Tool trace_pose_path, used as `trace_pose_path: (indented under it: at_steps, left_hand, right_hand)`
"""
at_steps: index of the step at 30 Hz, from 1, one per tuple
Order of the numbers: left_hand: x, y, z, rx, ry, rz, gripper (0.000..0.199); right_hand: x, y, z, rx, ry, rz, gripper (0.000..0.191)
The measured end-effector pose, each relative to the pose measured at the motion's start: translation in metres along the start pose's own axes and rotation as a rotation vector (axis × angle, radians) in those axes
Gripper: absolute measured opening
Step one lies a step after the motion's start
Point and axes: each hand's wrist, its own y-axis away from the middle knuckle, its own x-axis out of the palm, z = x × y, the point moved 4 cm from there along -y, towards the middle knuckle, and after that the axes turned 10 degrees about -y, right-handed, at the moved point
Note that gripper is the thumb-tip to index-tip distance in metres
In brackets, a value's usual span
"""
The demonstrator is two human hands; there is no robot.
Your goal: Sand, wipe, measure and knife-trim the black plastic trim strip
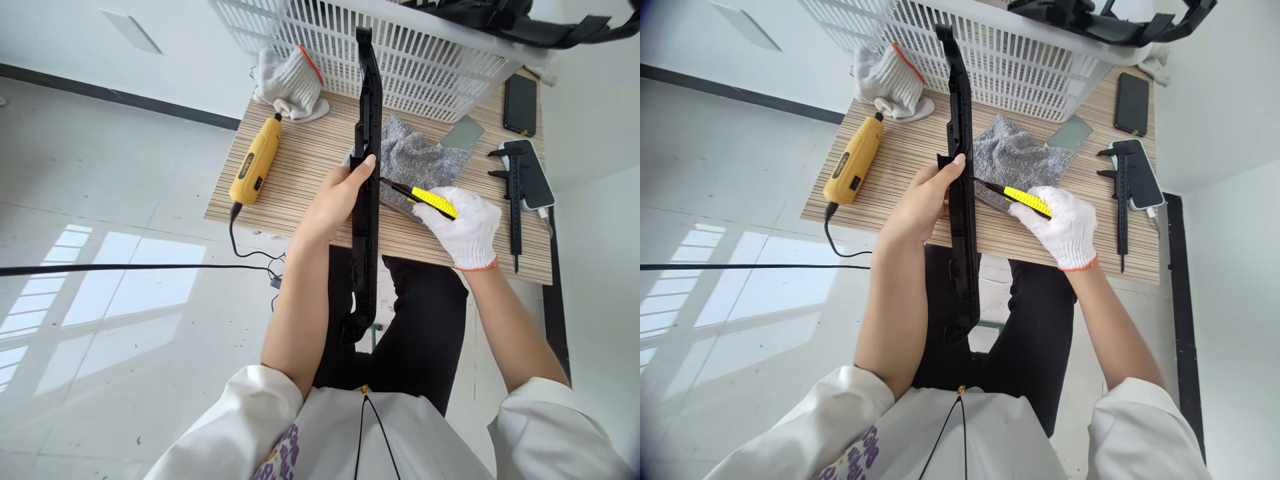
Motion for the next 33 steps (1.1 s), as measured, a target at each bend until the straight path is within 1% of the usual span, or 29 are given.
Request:
trace_pose_path:
  at_steps: [3, 6, 9, 11, 13, 15, 16, 17, 21, 23, 24, 28, 31, 32, 33]
  left_hand:
    - [0.001, 0.000, 0.000, -0.011, 0.005, 0.023, 0.035]
    - [0.000, -0.001, 0.000, -0.008, 0.007, 0.017, 0.035]
    - [0.001, -0.001, 0.000, -0.002, 0.000, 0.018, 0.036]
    - [0.001, 0.000, 0.000, 0.014, -0.008, 0.018, 0.036]
    - [0.001, 0.000, 0.000, 0.030, -0.015, 0.019, 0.037]
    - [0.001, 0.001, -0.002, 0.036, -0.021, 0.024, 0.037]
    - [0.001, 0.001, -0.002, 0.037, -0.024, 0.027, 0.037]
    - [0.001, 0.001, -0.003, 0.040, -0.027, 0.028, 0.037]
    - [0.000, 0.002, -0.005, 0.071, -0.019, 0.013, 0.032]
    - [0.000, 0.002, -0.003, 0.069, -0.019, 0.016, 0.031]
    - [0.000, 0.003, -0.002, 0.063, -0.024, 0.025, 0.033]
    - [0.002, 0.007, -0.001, 0.053, -0.076, 0.071, 0.044]
    - [0.003, 0.012, -0.008, 0.103, -0.128, 0.103, 0.048]
    - [0.003, 0.013, -0.011, 0.132, -0.139, 0.116, 0.049]
    - [0.004, 0.014, -0.014, 0.159, -0.146, 0.129, 0.050]
  right_hand:
    - [0.002, 0.000, 0.003, -0.032, 0.006, 0.033, 0.043]
    - [0.002, -0.001, 0.002, 0.001, 0.044, 0.000, 0.043]
    - [0.004, -0.001, 0.003, -0.017, 0.050, 0.013, 0.046]
    - [0.003, -0.001, 0.002, 0.023, 0.056, 0.002, 0.046]
    - [0.004, -0.001, 0.003, 0.036, 0.038, 0.030, 0.043]
    - [0.005, -0.001, 0.005, -0.004, 0.017, 0.067, 0.043]
    - [0.004, -0.001, 0.005, -0.002, 0.016, 0.053, 0.045]
    - [0.003, -0.001, 0.003, 0.026, 0.019, 0.013, 0.046]
    - [-0.006, 0.001, -0.009, 0.227, 0.006, -0.212, 0.046]
    - [-0.008, 0.002, -0.012, 0.254, -0.017, -0.277, 0.047]
    - [-0.008, 0.002, -0.012, 0.253, -0.020, -0.288, 0.047]
    - [-0.007, -0.001, -0.010, 0.230, 0.037, -0.249, 0.046]
    - [-0.006, 0.000, -0.014, 0.238, 0.057, -0.245, 0.044]
    - [-0.004, 0.001, -0.016, 0.220, 0.038, -0.215, 0.044]
    - [-0.001, 0.002, -0.019, 0.187, 0.005, -0.155, 0.044]
